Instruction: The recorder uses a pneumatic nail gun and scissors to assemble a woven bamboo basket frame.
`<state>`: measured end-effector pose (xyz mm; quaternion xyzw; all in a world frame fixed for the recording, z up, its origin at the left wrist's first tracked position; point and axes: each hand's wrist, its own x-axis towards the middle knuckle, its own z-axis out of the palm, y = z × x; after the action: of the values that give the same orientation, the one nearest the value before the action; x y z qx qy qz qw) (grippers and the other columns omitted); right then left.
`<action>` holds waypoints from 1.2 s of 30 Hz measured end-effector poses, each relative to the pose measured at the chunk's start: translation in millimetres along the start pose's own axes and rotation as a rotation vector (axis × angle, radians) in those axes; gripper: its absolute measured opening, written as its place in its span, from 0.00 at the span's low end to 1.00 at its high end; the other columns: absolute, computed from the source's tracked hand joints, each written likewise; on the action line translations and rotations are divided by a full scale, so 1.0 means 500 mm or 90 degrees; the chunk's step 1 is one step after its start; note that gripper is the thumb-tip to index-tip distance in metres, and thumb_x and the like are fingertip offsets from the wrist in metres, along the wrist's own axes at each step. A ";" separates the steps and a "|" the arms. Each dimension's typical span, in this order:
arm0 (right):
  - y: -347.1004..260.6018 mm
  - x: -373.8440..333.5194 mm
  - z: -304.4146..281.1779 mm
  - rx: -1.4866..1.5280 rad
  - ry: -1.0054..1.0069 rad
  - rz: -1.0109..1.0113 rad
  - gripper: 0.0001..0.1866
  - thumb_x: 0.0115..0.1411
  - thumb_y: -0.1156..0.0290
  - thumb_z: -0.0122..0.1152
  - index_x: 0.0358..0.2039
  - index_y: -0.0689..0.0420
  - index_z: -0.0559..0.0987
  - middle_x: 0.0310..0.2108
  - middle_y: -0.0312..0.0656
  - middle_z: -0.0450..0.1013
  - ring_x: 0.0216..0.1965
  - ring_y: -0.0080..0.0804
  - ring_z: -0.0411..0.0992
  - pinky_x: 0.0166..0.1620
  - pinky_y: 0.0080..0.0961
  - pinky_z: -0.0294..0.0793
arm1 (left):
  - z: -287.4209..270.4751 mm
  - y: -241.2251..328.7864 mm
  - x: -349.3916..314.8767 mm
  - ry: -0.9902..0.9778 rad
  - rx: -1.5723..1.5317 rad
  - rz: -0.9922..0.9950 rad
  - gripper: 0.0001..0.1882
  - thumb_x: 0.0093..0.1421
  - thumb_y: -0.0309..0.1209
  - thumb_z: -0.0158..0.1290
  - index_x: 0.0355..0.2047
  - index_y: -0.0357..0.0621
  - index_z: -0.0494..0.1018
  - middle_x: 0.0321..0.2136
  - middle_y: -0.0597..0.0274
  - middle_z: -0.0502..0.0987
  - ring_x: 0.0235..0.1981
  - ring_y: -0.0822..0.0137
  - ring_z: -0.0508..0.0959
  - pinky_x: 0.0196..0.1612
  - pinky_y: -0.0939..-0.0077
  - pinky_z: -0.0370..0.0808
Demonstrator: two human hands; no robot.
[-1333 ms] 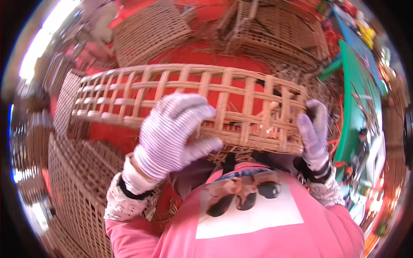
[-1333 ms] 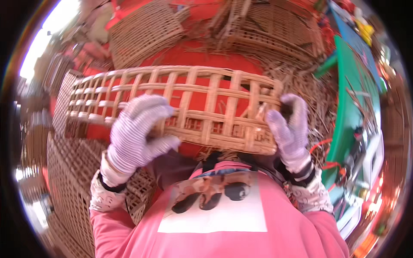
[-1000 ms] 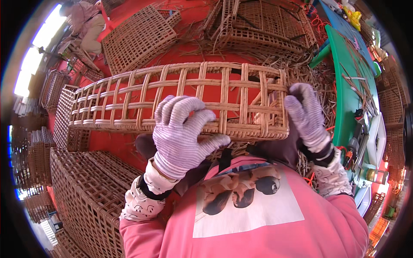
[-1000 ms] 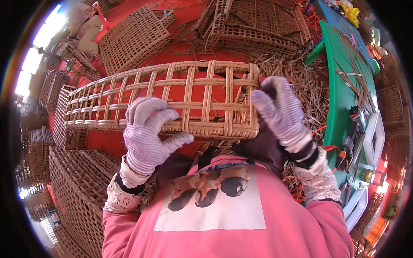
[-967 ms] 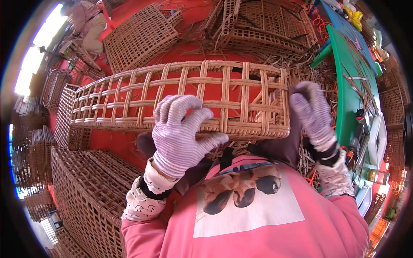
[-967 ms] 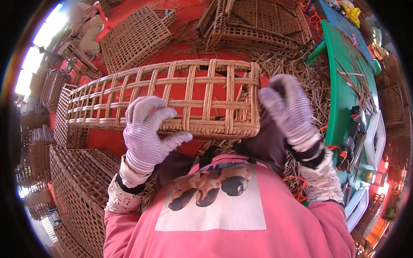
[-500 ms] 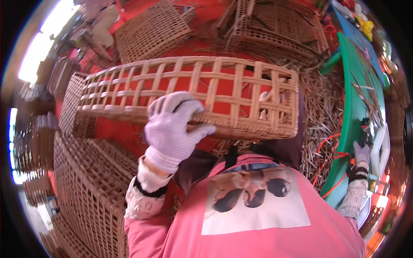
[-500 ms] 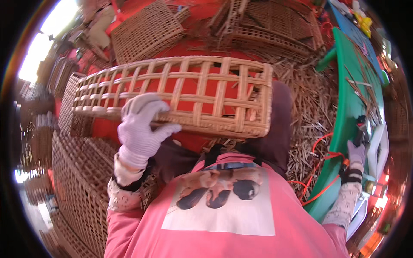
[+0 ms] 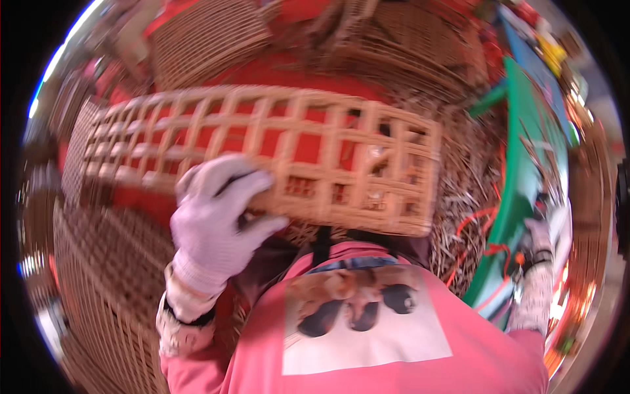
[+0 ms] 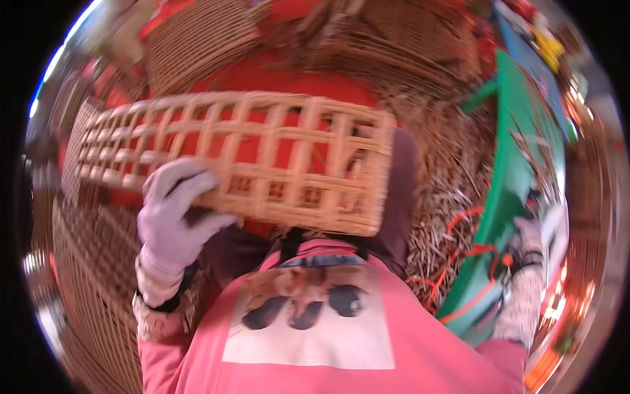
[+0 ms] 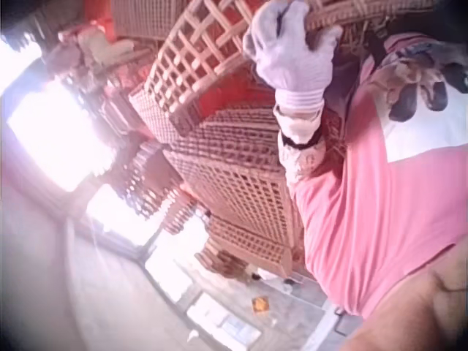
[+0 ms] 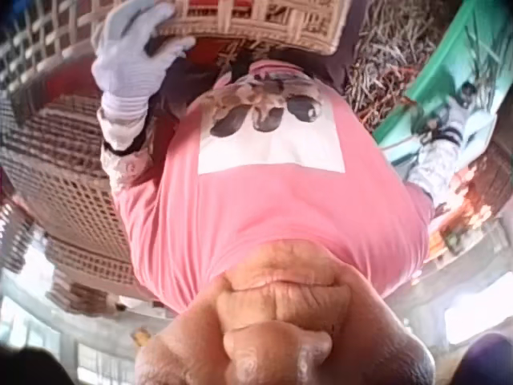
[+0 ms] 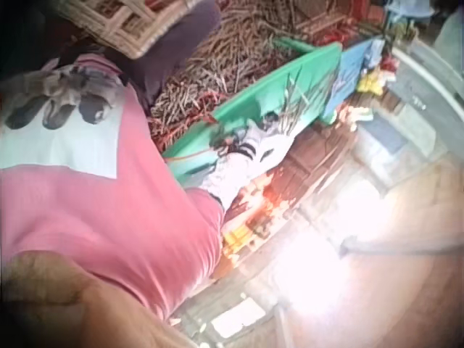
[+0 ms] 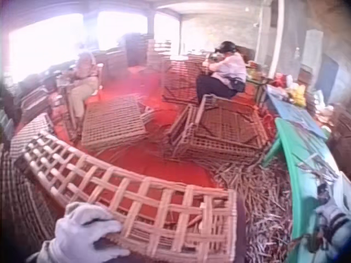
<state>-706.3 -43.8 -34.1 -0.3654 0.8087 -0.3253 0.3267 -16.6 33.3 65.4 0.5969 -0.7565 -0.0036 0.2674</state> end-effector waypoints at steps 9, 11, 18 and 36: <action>-0.388 -0.272 0.107 0.013 -0.307 -0.168 0.22 0.43 0.68 0.61 0.39 0.61 0.69 0.24 0.39 0.69 0.22 0.30 0.70 0.25 0.27 0.74 | 0.003 -0.021 -0.046 0.048 -0.045 -0.034 0.23 0.32 0.34 0.66 0.33 0.47 0.77 0.37 0.61 0.72 0.42 0.58 0.71 0.46 0.67 0.69; -0.467 -0.352 0.163 0.009 -0.375 -0.194 0.23 0.41 0.70 0.59 0.40 0.63 0.68 0.24 0.39 0.68 0.24 0.28 0.70 0.28 0.26 0.74 | 0.012 -0.019 -0.044 0.070 -0.066 -0.034 0.22 0.31 0.32 0.66 0.32 0.47 0.76 0.35 0.62 0.72 0.41 0.58 0.71 0.46 0.67 0.69; -0.627 -0.552 0.342 -0.247 -0.479 -0.258 0.30 0.40 0.73 0.64 0.46 0.64 0.66 0.19 0.36 0.65 0.20 0.25 0.67 0.27 0.24 0.71 | 0.059 -0.044 -0.071 0.247 -0.185 0.119 0.16 0.34 0.31 0.67 0.25 0.50 0.73 0.27 0.68 0.70 0.35 0.62 0.73 0.50 0.55 0.64; -0.753 -0.719 0.503 -0.525 -0.657 -0.279 0.25 0.40 0.71 0.67 0.40 0.64 0.71 0.18 0.34 0.67 0.18 0.22 0.66 0.25 0.19 0.68 | 0.087 -0.052 -0.099 0.318 -0.142 0.103 0.12 0.35 0.29 0.66 0.22 0.52 0.75 0.28 0.68 0.71 0.35 0.63 0.74 0.48 0.58 0.67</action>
<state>-184.7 -23.3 213.8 -0.7225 0.5151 0.1649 0.4306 -3.6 57.1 -0.2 0.4835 -0.7073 0.0816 0.5092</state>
